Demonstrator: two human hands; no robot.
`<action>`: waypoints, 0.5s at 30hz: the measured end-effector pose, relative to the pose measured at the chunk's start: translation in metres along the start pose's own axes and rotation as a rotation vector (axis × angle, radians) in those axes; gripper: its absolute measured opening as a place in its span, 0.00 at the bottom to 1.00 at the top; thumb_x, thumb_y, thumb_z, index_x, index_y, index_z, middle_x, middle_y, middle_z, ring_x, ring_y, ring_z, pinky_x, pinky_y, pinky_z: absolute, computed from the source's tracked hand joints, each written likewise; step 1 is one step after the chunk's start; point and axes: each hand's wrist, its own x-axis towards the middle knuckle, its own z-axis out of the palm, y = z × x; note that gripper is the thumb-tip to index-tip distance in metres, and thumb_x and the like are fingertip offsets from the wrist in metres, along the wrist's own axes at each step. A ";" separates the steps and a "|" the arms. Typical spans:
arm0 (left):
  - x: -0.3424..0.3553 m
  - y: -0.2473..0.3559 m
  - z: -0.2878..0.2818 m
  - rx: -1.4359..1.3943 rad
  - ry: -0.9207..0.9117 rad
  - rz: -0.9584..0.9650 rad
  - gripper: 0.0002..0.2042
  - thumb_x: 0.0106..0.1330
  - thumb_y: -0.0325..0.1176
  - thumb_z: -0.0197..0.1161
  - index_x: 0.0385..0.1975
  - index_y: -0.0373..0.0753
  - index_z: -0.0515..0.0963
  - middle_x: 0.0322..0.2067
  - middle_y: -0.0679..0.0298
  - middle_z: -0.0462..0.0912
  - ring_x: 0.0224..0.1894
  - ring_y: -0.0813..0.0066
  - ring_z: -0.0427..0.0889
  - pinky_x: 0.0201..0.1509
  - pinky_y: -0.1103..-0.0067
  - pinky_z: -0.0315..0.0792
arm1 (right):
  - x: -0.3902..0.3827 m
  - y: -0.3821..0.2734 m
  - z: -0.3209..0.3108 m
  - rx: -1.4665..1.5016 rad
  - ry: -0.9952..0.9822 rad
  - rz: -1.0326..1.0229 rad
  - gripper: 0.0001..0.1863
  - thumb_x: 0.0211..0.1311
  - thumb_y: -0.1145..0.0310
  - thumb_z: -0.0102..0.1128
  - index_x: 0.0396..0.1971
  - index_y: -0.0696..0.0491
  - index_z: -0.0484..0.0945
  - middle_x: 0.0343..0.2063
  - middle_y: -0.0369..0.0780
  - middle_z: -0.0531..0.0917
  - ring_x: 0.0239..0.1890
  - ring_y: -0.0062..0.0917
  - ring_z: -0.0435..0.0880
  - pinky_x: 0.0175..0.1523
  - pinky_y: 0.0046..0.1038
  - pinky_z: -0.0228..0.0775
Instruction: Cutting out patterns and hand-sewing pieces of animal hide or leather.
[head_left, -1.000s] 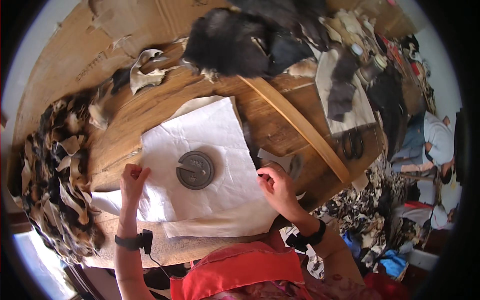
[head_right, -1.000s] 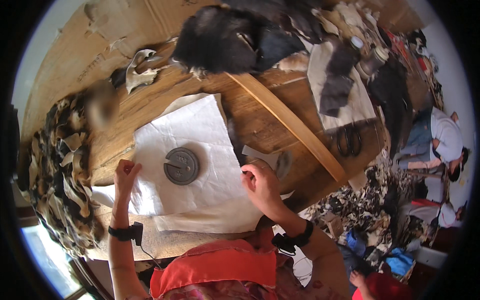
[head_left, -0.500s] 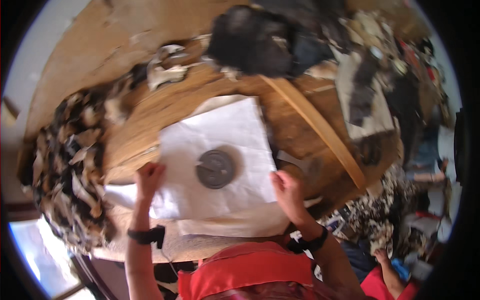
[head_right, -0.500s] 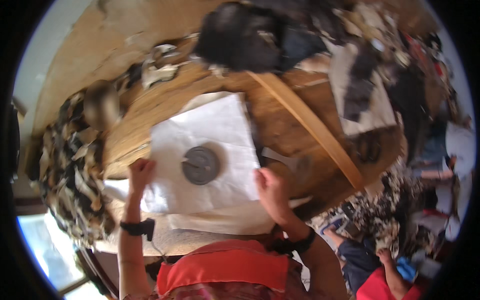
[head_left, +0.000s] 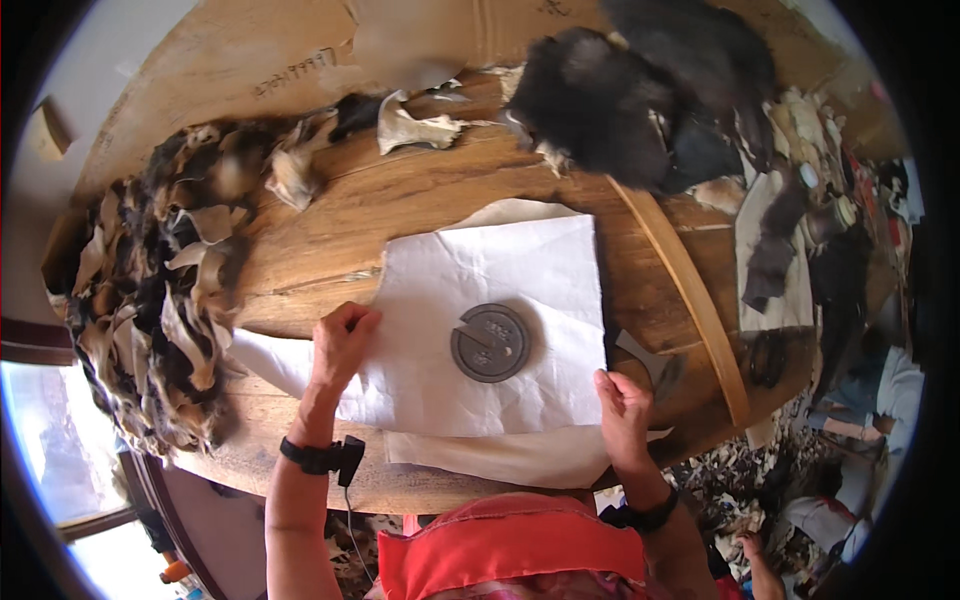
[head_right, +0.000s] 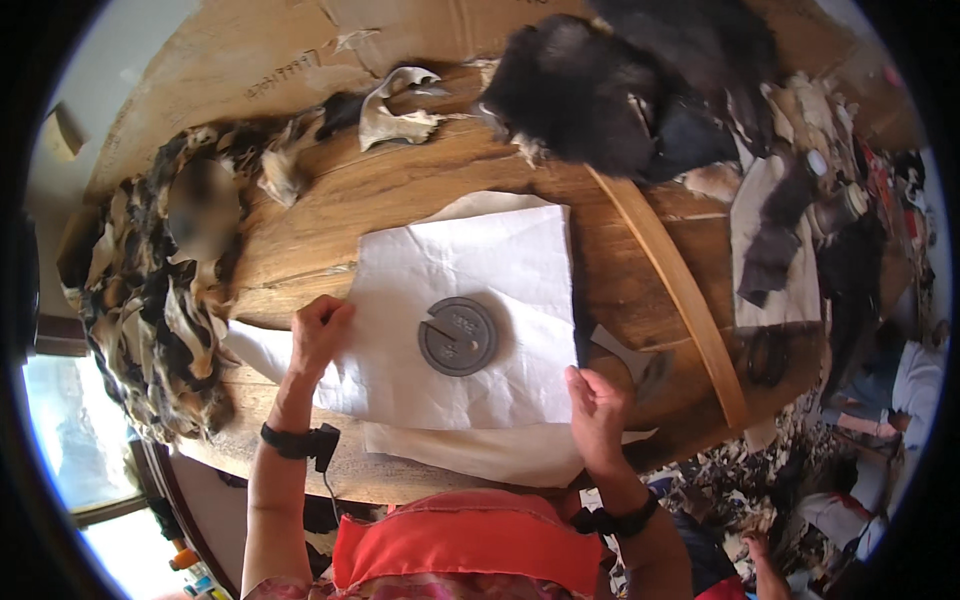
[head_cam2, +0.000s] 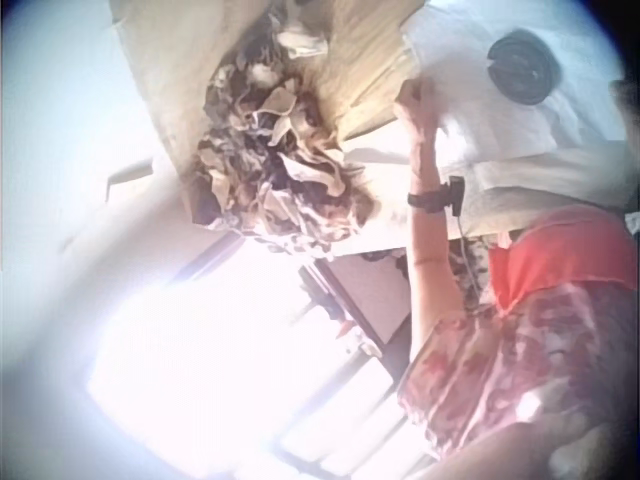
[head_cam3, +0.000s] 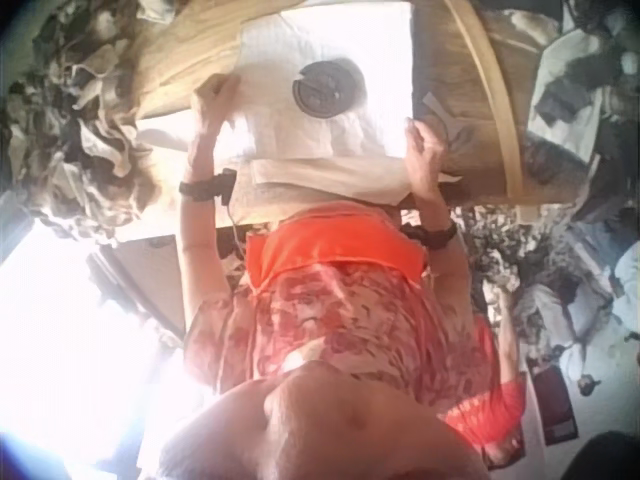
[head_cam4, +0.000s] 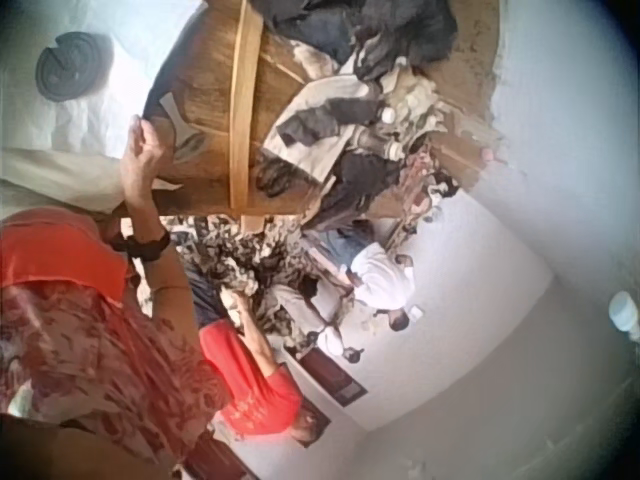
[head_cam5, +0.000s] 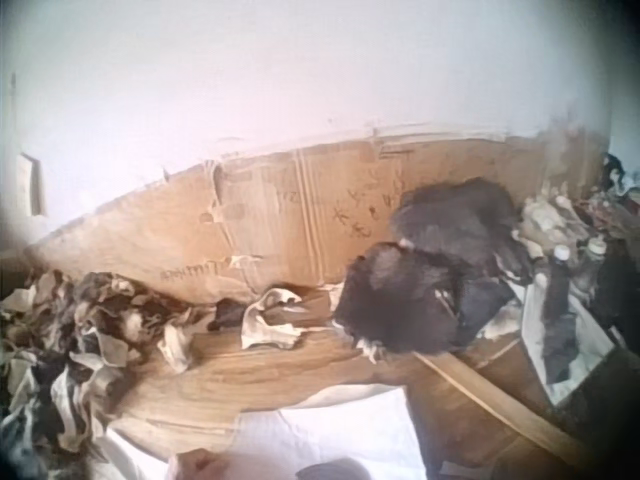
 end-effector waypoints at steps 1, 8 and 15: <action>0.001 -0.004 0.001 -0.017 0.004 0.012 0.10 0.64 0.34 0.67 0.33 0.31 0.83 0.23 0.65 0.83 0.26 0.84 0.77 0.32 0.80 0.74 | 0.000 0.002 -0.003 -0.032 -0.018 -0.028 0.12 0.69 0.66 0.63 0.30 0.60 0.81 0.17 0.24 0.67 0.21 0.08 0.61 0.25 0.19 0.53; 0.004 -0.010 0.001 -0.021 0.041 -0.006 0.09 0.64 0.33 0.65 0.31 0.32 0.82 0.22 0.69 0.80 0.26 0.85 0.73 0.30 0.82 0.70 | 0.001 0.011 -0.001 -0.065 -0.016 -0.083 0.12 0.67 0.64 0.65 0.30 0.59 0.83 0.13 0.32 0.67 0.19 0.12 0.63 0.24 0.21 0.56; 0.008 -0.015 0.001 -0.088 0.003 0.030 0.10 0.67 0.33 0.64 0.33 0.30 0.80 0.24 0.68 0.79 0.26 0.84 0.71 0.30 0.82 0.67 | 0.004 0.020 0.001 0.038 -0.006 -0.110 0.12 0.63 0.64 0.68 0.30 0.60 0.84 0.14 0.36 0.74 0.18 0.13 0.69 0.24 0.23 0.63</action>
